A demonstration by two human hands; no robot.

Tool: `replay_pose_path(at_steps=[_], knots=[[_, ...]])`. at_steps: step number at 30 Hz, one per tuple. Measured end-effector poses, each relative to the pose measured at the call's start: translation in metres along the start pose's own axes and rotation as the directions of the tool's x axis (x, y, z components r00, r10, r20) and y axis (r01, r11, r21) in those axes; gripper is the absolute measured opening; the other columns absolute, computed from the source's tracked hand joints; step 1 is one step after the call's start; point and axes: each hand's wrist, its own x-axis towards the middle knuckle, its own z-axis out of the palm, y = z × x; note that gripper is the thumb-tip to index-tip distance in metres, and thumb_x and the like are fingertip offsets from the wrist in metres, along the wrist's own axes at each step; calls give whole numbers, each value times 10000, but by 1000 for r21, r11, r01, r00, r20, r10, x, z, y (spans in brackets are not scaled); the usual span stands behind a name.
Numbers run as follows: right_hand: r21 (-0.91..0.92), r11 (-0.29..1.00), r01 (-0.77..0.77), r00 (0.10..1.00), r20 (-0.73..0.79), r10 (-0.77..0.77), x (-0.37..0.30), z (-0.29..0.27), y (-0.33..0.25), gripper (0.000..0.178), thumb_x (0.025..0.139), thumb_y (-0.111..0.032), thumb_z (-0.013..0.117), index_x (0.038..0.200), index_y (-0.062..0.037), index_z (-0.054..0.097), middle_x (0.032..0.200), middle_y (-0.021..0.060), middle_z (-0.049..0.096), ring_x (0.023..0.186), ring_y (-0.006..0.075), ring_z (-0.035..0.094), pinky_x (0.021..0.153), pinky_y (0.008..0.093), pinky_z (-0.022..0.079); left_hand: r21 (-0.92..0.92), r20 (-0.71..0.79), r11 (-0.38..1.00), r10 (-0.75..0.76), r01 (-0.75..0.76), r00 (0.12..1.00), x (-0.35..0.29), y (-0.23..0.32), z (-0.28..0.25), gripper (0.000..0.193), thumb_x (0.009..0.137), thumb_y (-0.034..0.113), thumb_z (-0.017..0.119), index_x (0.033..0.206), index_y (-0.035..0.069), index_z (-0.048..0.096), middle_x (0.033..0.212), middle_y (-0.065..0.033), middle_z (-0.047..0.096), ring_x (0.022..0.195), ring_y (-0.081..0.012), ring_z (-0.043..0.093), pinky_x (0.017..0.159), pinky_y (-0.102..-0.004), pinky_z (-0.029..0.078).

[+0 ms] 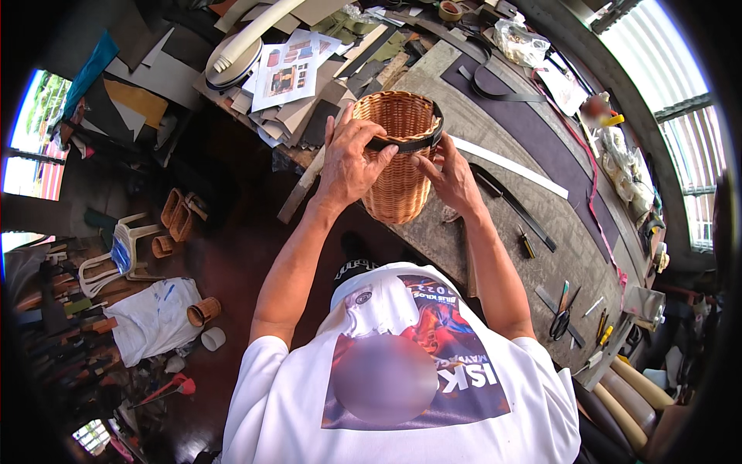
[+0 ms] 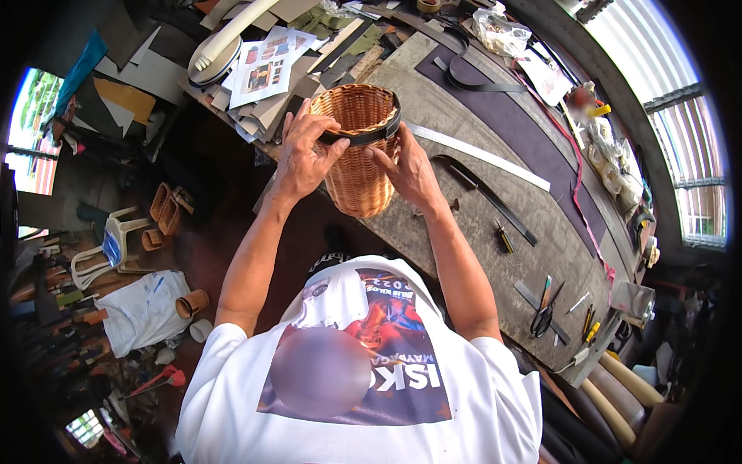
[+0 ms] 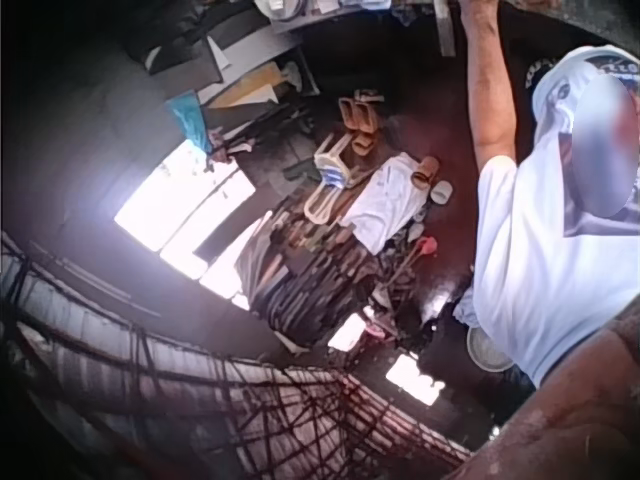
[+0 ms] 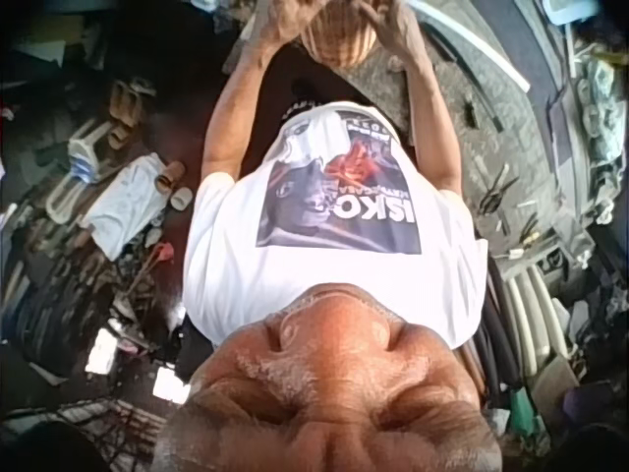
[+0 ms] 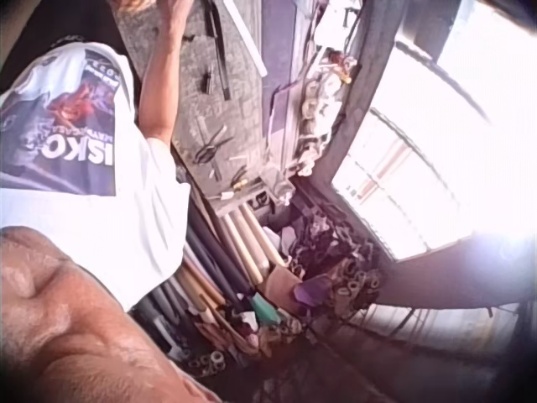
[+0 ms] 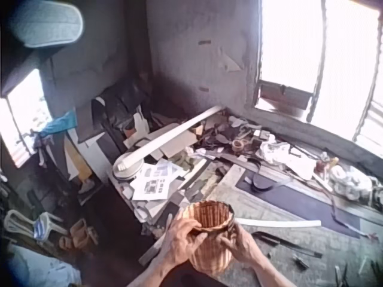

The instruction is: Assembling and attaching leather rim trims and handles to a woven wicker basket using a hammer and small nails.

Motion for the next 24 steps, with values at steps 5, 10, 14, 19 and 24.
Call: replay_pose_path(at_steps=[5, 10, 14, 19, 24], knots=[[-3, 995, -97, 994, 49, 97, 36, -2, 8, 608, 927, -412, 690, 1326, 5, 501, 1130, 195, 666, 1038, 270, 656, 872, 393, 519, 9, 95, 994, -112, 111, 989, 39, -12, 2, 368, 918, 386, 681, 1101, 68, 699, 1235, -116, 653, 1416, -387, 371, 1195, -556, 165], [-30, 992, -119, 990, 77, 121, 59, -3, 10, 594, 955, -425, 655, 1336, 0, 493, 1178, 190, 655, 1054, 277, 655, 858, 397, 534, -20, 112, 999, -44, 47, 993, 71, -32, 5, 315, 907, 320, 687, 1043, 37, 711, 1163, -164, 686, 1276, -320, 542, 1167, -571, 206], [96, 994, -50, 998, 37, 47, 40, -1, 37, 659, 932, -436, 673, 1367, 21, 483, 1207, 231, 653, 1125, 310, 636, 922, 414, 506, -320, 251, 934, -79, 160, 965, 85, -41, 8, 244, 908, 254, 680, 975, 20, 702, 957, -103, 699, 861, -242, 641, 1108, -502, 267], [-95, 906, -413, 899, -202, 388, -78, -70, 119, 513, 922, -300, 685, 1348, -38, 569, 1260, 165, 651, 1099, 267, 631, 905, 375, 509, -277, 261, 961, 64, 11, 963, 79, -33, 8, 216, 918, 253, 665, 939, 38, 673, 943, -67, 674, 976, -250, 629, 1156, -526, 212], [-638, 414, -650, 757, -498, 422, -204, -142, 201, 389, 895, -161, 658, 1255, -26, 603, 1244, 183, 589, 1169, 362, 556, 976, 447, 458, -248, 257, 969, 81, -15, 963, 78, -28, 12, 222, 928, 270, 654, 968, 53, 674, 955, -64, 670, 1040, -249, 621, 1176, -537, 175]])
